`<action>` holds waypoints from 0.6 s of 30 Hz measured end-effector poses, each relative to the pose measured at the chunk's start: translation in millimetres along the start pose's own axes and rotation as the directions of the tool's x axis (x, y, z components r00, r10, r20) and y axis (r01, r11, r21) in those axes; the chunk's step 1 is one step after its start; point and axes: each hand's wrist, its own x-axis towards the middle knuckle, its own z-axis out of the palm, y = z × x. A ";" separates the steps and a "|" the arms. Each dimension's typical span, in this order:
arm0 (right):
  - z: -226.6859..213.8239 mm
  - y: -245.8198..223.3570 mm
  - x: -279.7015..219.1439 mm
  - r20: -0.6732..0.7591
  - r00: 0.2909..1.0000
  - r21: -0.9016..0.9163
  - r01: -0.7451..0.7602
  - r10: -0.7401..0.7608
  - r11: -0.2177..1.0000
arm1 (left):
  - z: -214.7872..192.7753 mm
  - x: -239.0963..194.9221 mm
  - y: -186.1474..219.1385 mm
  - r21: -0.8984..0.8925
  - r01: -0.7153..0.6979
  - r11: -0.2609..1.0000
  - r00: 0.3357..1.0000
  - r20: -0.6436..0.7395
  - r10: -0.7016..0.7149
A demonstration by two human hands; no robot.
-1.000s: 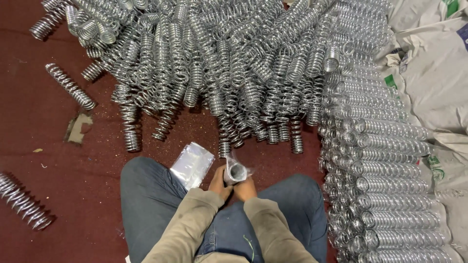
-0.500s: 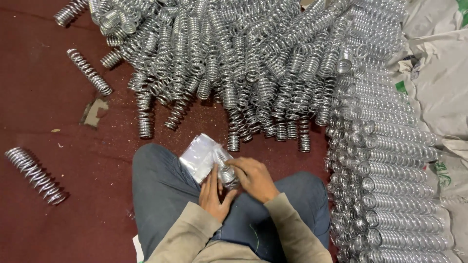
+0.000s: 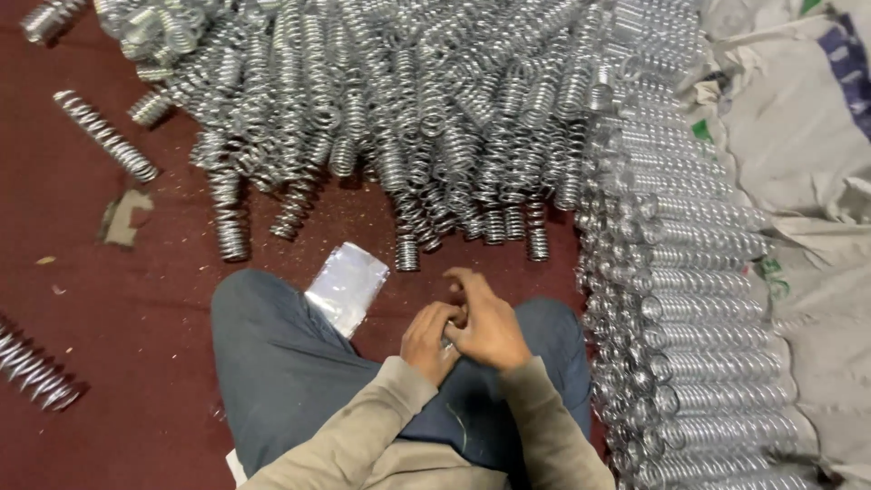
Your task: The person puts metal springs into clear plastic bags one at a time while sitting on the floor.
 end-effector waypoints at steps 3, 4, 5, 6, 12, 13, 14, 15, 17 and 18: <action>-0.5 18.7 12.3 0.383 0.921 0.044 -0.096 0.072 0.994 | -19.9 5.2 31.8 -0.104 0.062 0.993 0.991 0.125 -0.049; 5.8 32.0 8.3 0.371 0.924 0.043 -0.114 0.090 0.992 | -27.7 5.5 24.3 -0.119 0.056 0.991 0.989 0.140 -0.039; 11.7 43.8 7.5 0.304 0.951 0.248 -0.133 0.053 0.960 | -36.2 8.4 15.4 -0.061 0.026 0.998 0.992 0.126 -0.018; 18.0 55.5 6.8 0.228 0.973 0.443 -0.130 0.029 0.887 | -44.8 11.6 5.9 -0.003 -0.004 1.000 0.993 0.114 0.004; -71.7 86.7 -40.3 -0.549 0.805 0.639 0.228 0.227 0.735 | -138.4 49.8 -221.3 0.666 0.229 0.710 0.972 -0.197 -0.129; -85.0 93.7 -43.4 -0.552 0.800 0.639 0.225 0.235 0.736 | -150.4 58.4 -242.9 0.664 0.222 0.714 0.974 -0.188 -0.127; -98.2 100.7 -46.6 -0.761 0.618 0.410 0.223 0.197 0.884 | -162.0 67.3 -264.5 0.597 0.401 0.695 0.915 -0.229 -0.332; -111.8 108.3 -50.0 -0.909 0.407 0.160 0.148 0.088 0.976 | -171.7 77.6 -286.8 0.523 0.567 0.636 0.816 -0.252 -0.521; -132.7 143.7 -33.1 -0.955 0.295 0.007 0.068 -0.013 0.998 | -163.9 100.8 -274.7 0.541 0.634 0.553 0.733 -0.190 -0.654; -142.6 161.2 -25.2 -0.971 0.199 -0.138 -0.023 -0.130 0.990 | -160.7 111.1 -268.8 0.567 0.689 0.452 0.621 -0.140 -0.771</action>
